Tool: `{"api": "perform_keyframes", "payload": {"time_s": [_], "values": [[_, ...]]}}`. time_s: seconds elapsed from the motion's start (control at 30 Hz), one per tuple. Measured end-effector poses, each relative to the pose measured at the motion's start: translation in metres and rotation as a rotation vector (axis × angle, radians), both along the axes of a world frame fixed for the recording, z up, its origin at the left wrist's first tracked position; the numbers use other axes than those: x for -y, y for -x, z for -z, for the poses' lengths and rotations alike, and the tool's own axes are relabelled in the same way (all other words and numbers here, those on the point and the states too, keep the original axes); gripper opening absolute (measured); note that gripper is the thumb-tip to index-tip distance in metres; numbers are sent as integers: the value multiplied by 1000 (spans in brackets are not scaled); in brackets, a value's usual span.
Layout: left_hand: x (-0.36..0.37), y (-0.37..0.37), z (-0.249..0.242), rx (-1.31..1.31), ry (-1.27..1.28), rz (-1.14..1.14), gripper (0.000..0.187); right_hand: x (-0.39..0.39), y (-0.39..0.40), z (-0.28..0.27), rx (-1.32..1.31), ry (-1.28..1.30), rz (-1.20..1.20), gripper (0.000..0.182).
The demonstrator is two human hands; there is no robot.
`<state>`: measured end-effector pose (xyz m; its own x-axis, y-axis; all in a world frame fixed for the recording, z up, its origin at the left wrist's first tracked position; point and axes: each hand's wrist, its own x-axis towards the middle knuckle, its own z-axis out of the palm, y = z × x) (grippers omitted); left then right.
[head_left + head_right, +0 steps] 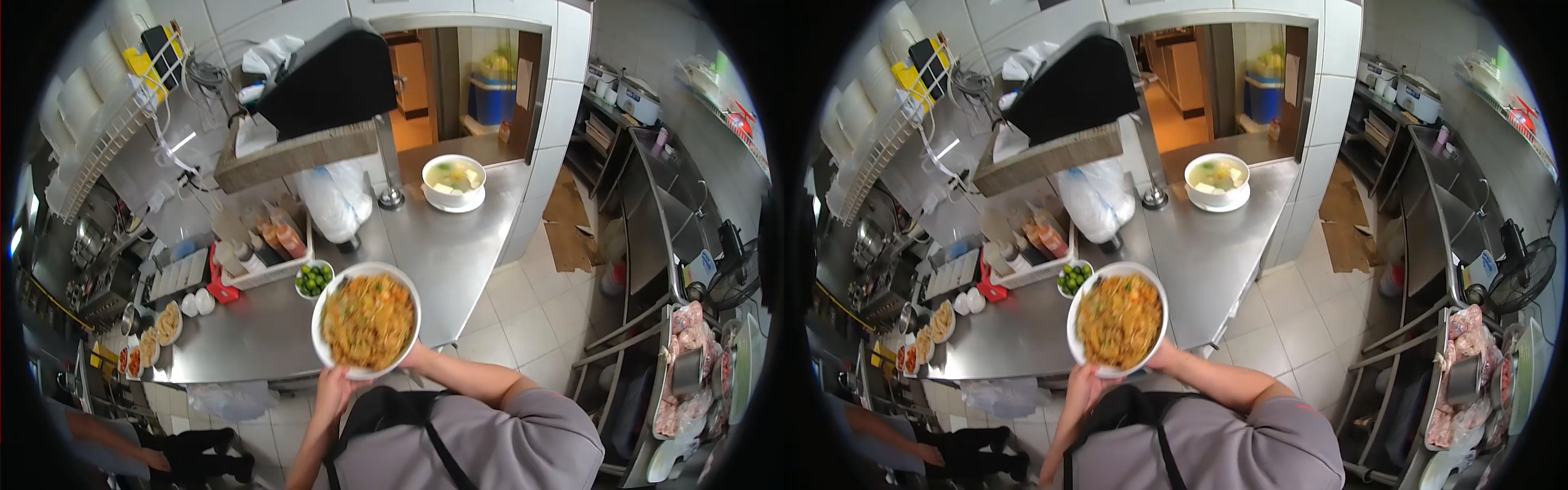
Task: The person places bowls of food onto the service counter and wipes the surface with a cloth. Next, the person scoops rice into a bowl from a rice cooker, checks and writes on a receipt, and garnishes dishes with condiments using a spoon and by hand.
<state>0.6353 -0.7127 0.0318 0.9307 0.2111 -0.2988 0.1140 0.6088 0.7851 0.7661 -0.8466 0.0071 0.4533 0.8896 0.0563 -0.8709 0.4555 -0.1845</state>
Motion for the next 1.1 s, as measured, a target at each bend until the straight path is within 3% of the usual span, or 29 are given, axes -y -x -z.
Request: {"api": "perform_keyframes", "payload": {"time_s": [0.1, 0.13, 0.17, 0.23, 0.27, 0.4, 0.53, 0.6, 0.7, 0.77, 0.83, 0.93, 1.0, 1.03, 1.1], "values": [[31, -53, 2, 57, -49, 82, 44, 67, -30, 49, -67, 357, 133, 38], [46, -78, 11, 27, -1, 93, 45, 116, -43, 38, 27, 632, 265, 34], [53, -101, 18, -4, 35, 119, 45, 144, -54, 58, 162, 576, 379, 31], [67, -130, 24, -28, -84, 116, 45, 187, -59, 35, -17, 627, 515, 31], [73, -143, 26, -35, -91, 115, 46, 212, -68, 51, -32, 583, 578, 36], [83, -190, 49, -79, -70, 183, 50, 250, -74, 22, 53, 513, 665, 43], [94, -220, 70, -84, -41, 66, 55, 234, -78, 4, 146, 500, 621, 44], [91, -231, 84, 9, 10, 127, 51, 215, -79, 1, 148, 455, 554, 44], [80, -214, 64, -91, -40, 108, 37, 170, -76, -9, 151, 410, 481, 43], [41, -190, 62, -40, -67, 331, 40, 140, -67, -20, 160, 396, 451, 44], [-13, -143, 38, 24, -228, 412, 44, 102, -56, -32, 172, 380, 434, 45], [-144, -39, -14, 119, -330, 353, 44, 48, -40, -37, 221, 277, 348, 55], [-250, 41, -42, 172, -422, 85, 41, 4, -31, -28, 219, 241, 310, 61], [-307, 78, -36, 180, -513, -134, 42, -24, -24, -27, 200, 256, 282, 61], [-413, 156, -30, 88, -430, -649, 36, -92, 0, -29, 133, 302, 228, 59]]}}
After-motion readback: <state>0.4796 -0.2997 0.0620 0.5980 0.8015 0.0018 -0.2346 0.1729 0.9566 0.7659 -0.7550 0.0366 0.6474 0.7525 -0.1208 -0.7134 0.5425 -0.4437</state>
